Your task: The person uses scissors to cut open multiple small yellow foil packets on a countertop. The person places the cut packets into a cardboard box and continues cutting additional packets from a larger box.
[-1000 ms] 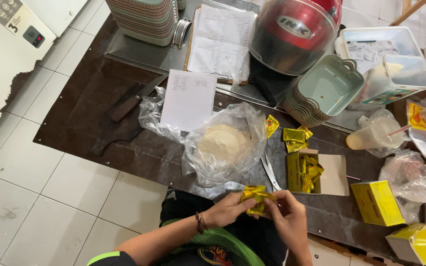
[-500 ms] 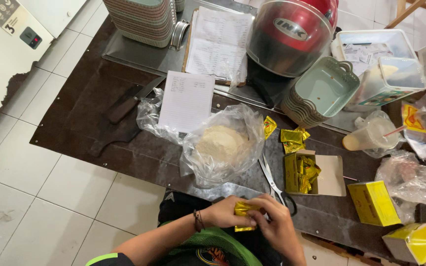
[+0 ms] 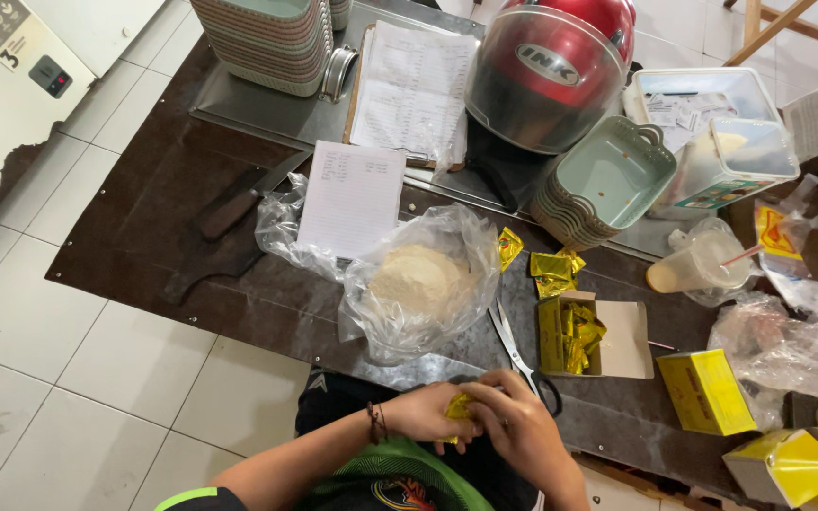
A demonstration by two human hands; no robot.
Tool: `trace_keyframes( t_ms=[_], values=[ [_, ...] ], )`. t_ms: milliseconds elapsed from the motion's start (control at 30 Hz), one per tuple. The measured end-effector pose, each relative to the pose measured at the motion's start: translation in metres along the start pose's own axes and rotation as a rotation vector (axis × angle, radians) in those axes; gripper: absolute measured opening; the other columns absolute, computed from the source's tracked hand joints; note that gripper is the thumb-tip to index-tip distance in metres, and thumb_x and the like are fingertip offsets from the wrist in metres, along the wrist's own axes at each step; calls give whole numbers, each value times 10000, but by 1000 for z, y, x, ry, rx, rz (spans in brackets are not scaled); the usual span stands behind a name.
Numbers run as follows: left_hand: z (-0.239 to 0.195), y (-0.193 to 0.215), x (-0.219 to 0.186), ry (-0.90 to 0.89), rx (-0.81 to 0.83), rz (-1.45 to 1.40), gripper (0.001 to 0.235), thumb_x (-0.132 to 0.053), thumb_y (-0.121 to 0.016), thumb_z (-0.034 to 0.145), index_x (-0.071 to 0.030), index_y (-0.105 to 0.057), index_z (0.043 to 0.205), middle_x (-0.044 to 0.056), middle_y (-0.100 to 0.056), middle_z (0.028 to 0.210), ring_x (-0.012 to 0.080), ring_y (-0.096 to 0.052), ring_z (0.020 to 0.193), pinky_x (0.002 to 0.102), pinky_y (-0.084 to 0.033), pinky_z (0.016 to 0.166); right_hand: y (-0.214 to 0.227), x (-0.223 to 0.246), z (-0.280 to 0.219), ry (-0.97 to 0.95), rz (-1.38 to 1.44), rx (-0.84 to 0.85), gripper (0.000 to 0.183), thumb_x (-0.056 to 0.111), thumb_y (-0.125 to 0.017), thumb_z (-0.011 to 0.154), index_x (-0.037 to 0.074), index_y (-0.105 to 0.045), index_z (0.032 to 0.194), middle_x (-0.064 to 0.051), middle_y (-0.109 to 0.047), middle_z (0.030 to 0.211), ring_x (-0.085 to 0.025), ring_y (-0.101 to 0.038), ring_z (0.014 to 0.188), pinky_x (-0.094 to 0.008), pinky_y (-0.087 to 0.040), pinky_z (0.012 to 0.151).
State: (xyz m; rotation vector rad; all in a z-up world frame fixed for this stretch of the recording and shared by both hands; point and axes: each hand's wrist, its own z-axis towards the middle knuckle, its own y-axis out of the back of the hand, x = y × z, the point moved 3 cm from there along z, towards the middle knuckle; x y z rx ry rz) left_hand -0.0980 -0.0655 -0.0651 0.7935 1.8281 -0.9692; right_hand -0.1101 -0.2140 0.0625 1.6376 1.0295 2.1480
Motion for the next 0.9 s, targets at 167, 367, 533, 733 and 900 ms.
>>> trace_keyframes(
  t_ms=[167, 367, 533, 733, 900],
  values=[
    [-5, 1, -22, 1, -118, 179, 364, -250, -704, 947, -53, -629, 1244, 73, -712, 920, 146, -707, 760, 290, -606, 569, -4, -10, -4, -72, 51, -163, 262, 47, -805, 770, 27, -715, 1016, -103, -736, 931, -242, -754, 788, -319, -587, 702],
    [-6, 0, -40, 10, -179, 107, 388, -297, -678, 924, -116, -614, 1261, 23, -734, 971, 105, -725, 794, 285, -602, 557, 0, -7, -2, -145, 93, -256, 233, 8, -816, 760, 25, -739, 979, -100, -739, 905, -220, -736, 717, -313, -585, 639],
    [-10, 4, -48, -153, -324, 365, 352, -294, -770, 876, -79, -678, 1139, 123, -768, 919, 231, -752, 809, 344, -583, 702, 2, 2, 0, -36, 40, -289, 245, -13, -798, 775, 23, -755, 1013, -108, -722, 951, -244, -724, 809, -321, -582, 711],
    [-16, 4, -53, -176, -409, 465, 329, -280, -805, 826, -54, -674, 1024, 161, -743, 942, 321, -745, 897, 393, -574, 784, -3, 7, 0, -50, 38, -242, 269, -36, -776, 796, 15, -744, 1058, -112, -714, 983, -234, -738, 822, -316, -598, 715],
    [-19, 5, -60, -224, -449, 387, 353, -287, -800, 802, -57, -672, 1039, 158, -730, 938, 324, -737, 877, 398, -570, 753, -5, 11, 1, -6, 13, -313, 288, -27, -793, 810, 8, -722, 1087, -112, -709, 1006, -241, -732, 831, -314, -604, 718]
  ],
)
